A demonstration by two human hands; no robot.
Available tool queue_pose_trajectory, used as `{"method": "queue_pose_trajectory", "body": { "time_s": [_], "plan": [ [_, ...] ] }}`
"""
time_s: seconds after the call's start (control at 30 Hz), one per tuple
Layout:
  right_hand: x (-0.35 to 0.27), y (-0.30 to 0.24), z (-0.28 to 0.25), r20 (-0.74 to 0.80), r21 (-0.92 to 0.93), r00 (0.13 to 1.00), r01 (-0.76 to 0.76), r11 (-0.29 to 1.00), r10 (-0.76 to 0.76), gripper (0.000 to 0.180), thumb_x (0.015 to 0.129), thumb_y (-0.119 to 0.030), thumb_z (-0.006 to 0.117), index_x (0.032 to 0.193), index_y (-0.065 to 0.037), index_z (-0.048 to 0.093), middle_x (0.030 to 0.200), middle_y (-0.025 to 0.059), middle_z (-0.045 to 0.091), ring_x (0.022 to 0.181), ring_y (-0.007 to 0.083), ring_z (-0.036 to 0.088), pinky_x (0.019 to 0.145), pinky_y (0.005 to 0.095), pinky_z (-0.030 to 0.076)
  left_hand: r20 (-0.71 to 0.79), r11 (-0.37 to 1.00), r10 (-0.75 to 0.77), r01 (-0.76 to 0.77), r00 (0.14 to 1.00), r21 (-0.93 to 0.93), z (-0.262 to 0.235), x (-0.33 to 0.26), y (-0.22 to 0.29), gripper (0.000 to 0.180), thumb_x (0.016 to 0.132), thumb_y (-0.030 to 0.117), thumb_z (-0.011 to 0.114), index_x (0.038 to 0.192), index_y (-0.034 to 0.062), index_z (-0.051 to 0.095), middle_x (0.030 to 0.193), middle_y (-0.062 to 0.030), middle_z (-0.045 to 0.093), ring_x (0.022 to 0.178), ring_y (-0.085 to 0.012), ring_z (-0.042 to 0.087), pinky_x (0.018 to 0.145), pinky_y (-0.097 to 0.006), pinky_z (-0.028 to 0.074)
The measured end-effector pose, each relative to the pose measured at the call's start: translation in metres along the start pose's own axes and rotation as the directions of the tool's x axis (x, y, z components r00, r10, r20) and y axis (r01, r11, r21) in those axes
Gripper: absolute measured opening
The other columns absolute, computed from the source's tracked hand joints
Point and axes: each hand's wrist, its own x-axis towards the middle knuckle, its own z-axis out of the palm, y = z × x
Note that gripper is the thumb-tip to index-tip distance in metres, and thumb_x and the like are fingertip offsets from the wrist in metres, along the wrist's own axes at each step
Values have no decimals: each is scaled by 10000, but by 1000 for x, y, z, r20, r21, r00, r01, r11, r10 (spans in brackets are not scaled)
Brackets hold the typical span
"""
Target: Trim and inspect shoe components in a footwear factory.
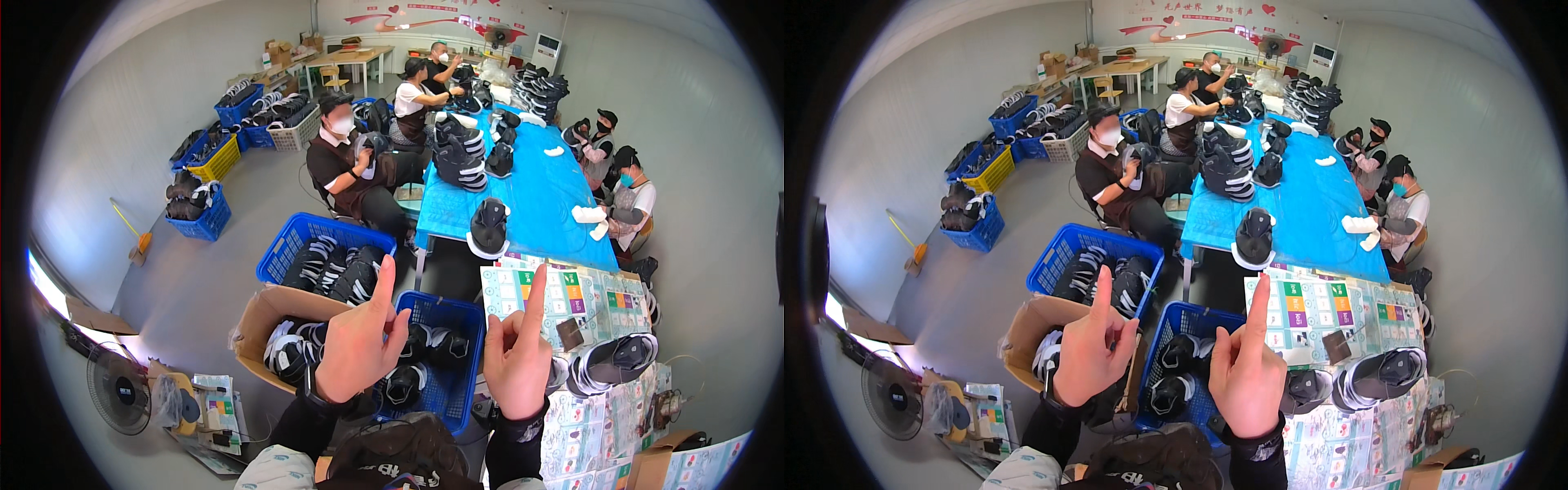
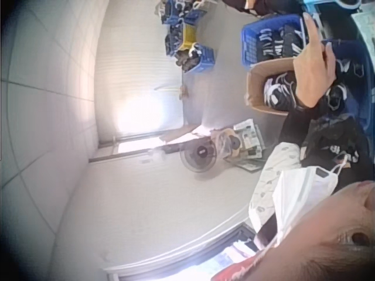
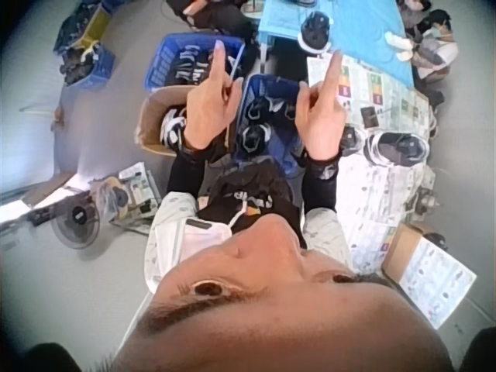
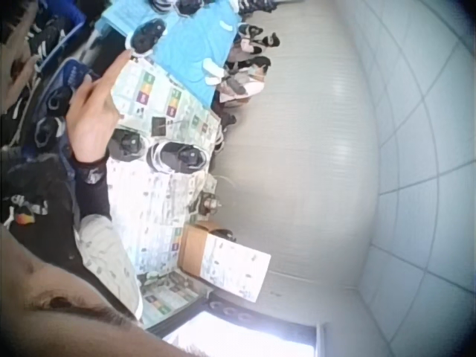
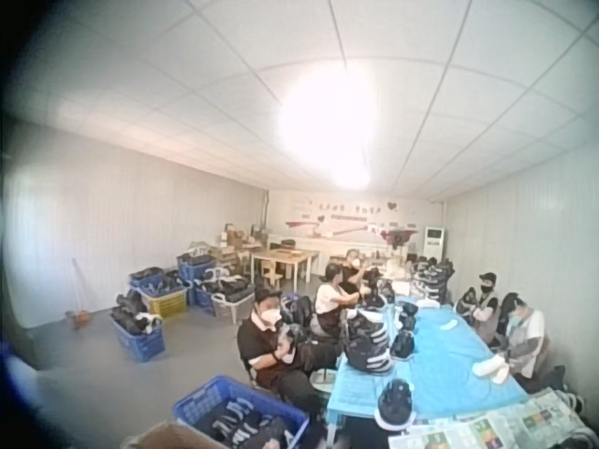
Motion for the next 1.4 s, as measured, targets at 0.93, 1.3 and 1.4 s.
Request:
{"method": "queue_pose_trajectory", "body": {
  "time_s": [0.93,1.3,1.4],
  "plan": [
    [4,-36,21,127,472,987,31,881,-103,777,891,-96,750,1566,20,382,1172,165,705,1069,304,692,965,402,524,312,961,-187,240,932,-140,-20,-52,-41,767,976,115,692,1640,59,312,751,-92,641,623,-247,641,604,-355,505],
    [-11,-76,33,155,631,972,41,775,-177,99,913,27,660,988,-9,713,1270,206,702,1267,352,645,1094,438,467,420,883,-168,325,892,-338,-57,-104,-108,304,1033,149,651,1309,25,685,832,-63,666,727,-170,622,716,-292,522],
    [-47,-65,45,497,507,849,-115,854,-181,225,958,-63,721,1175,-3,718,1142,121,759,1044,227,734,907,306,552,473,591,-342,577,812,-564,-95,-113,-123,174,1058,164,633,1131,23,704,800,17,647,724,-71,591,663,-233,475]
  ]
}}
